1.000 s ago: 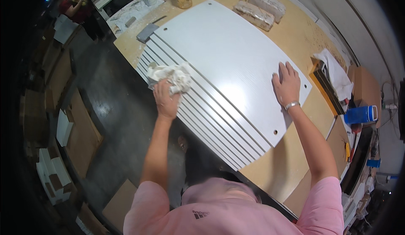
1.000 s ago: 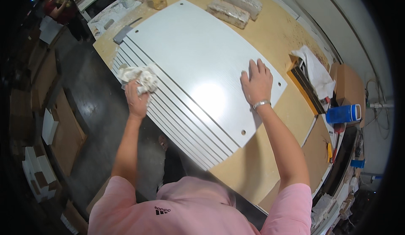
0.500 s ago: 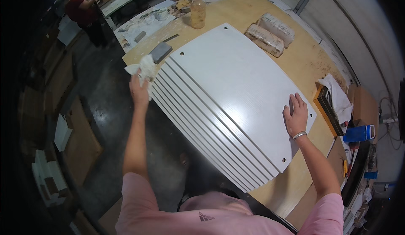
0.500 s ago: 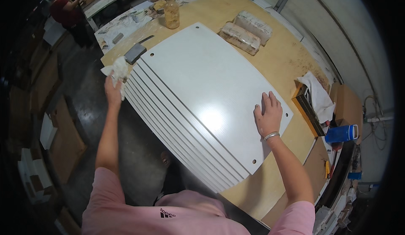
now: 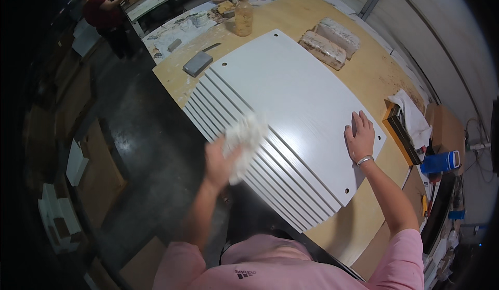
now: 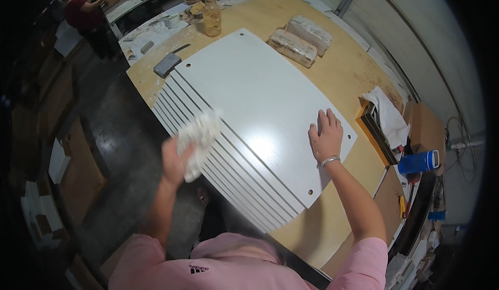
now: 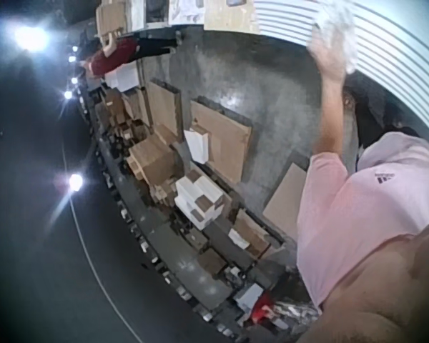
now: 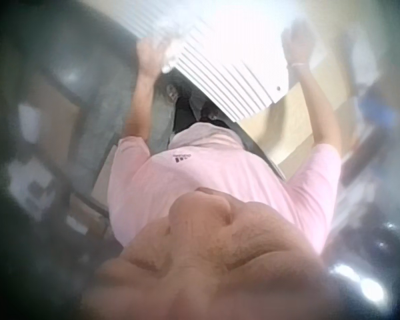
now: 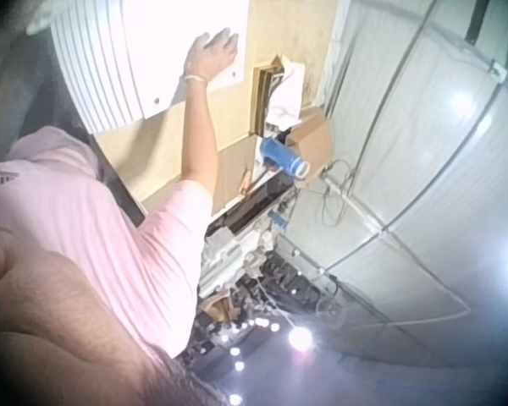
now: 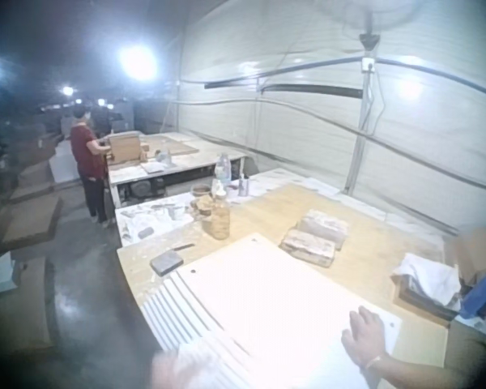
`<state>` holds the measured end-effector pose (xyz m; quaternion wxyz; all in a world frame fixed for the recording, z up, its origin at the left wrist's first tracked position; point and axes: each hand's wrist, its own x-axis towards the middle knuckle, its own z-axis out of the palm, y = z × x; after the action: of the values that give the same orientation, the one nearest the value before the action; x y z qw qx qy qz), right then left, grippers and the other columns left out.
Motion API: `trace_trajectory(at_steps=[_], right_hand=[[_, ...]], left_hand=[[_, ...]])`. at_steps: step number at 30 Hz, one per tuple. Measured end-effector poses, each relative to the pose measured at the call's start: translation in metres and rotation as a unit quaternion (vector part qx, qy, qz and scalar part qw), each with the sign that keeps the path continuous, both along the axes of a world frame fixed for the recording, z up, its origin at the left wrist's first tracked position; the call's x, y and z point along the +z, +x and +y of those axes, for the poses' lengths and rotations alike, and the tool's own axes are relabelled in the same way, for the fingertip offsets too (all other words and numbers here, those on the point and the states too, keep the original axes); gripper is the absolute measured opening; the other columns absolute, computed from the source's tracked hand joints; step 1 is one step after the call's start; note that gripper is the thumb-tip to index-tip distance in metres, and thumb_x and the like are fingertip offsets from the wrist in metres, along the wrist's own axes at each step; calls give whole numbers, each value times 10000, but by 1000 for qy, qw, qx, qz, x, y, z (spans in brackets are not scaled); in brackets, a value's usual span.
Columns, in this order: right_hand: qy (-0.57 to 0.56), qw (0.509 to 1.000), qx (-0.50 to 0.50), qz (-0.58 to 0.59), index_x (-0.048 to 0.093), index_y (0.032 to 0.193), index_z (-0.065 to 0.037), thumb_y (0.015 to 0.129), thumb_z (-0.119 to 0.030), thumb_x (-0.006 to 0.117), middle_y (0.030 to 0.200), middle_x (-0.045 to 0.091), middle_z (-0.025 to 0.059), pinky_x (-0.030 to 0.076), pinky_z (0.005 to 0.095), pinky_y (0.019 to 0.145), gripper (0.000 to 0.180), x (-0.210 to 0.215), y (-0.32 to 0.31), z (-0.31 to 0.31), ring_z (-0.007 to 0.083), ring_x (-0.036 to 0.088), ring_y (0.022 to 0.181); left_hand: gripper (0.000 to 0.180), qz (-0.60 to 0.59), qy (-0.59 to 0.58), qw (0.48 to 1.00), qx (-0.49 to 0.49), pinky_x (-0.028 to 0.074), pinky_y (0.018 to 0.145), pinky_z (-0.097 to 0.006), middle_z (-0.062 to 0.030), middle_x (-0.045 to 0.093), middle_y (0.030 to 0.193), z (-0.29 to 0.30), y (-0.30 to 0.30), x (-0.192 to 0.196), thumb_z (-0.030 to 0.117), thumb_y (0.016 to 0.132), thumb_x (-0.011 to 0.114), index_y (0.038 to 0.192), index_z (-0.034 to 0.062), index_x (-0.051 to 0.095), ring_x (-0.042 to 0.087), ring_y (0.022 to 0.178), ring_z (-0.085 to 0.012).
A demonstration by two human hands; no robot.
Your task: The person sands the edges and surfaces of white furniture panels with a sanding block and wipes them with a cloth.
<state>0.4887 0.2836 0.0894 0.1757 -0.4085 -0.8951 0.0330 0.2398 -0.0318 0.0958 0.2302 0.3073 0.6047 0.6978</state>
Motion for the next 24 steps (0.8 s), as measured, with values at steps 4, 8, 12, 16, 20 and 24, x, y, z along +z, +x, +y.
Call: trace_trajectory(at_steps=[4,8,12,16,20,24], right_hand=[[9,1000,12,11,569,1330,-54,864,-290,607,1464,471,186,316,457,1132,524,-6,-11,-3,366,441,1303],[8,1000,6,15,576,1323,-59,854,-296,616,1457,477,181,317,456,1129,527,-2,-9,-5,360,440,1306],[-1,1000,-8,21,574,1321,-59,848,-297,619,1454,475,181,309,454,1127,532,-1,1,-2,355,433,1313],[10,1000,1,28,576,1311,-53,847,-297,615,1450,473,191,304,453,1122,525,-2,-5,-7,353,429,1315],[11,999,-6,30,573,1304,-49,860,-314,595,1443,477,194,304,457,1115,517,1,5,-2,347,432,1316],[6,1000,4,28,569,1311,-58,866,-327,587,1450,469,194,300,471,1119,521,-1,-10,-8,344,422,1325]], left_hand=[[271,376,-181,899,133,454,805,-454,-122,677,970,85,-116,27,321,912,647,1005,77,718,603,919,-336],[295,505,-238,826,73,424,839,-462,-120,653,1028,128,-67,12,332,839,701,971,69,720,572,986,-314],[316,429,-49,891,-138,483,802,-472,-129,639,915,85,95,4,355,812,721,900,52,700,632,888,-336],[433,188,-140,827,-511,480,912,-420,-233,684,991,36,115,29,372,823,744,1007,-14,676,658,976,-371],[400,83,-127,973,-175,493,933,-398,-172,682,1107,90,-1,69,196,895,653,1260,37,607,649,1025,-302],[302,570,-220,788,77,417,862,-460,-95,623,1052,111,-2,3,207,846,659,1123,87,657,558,980,-331]])
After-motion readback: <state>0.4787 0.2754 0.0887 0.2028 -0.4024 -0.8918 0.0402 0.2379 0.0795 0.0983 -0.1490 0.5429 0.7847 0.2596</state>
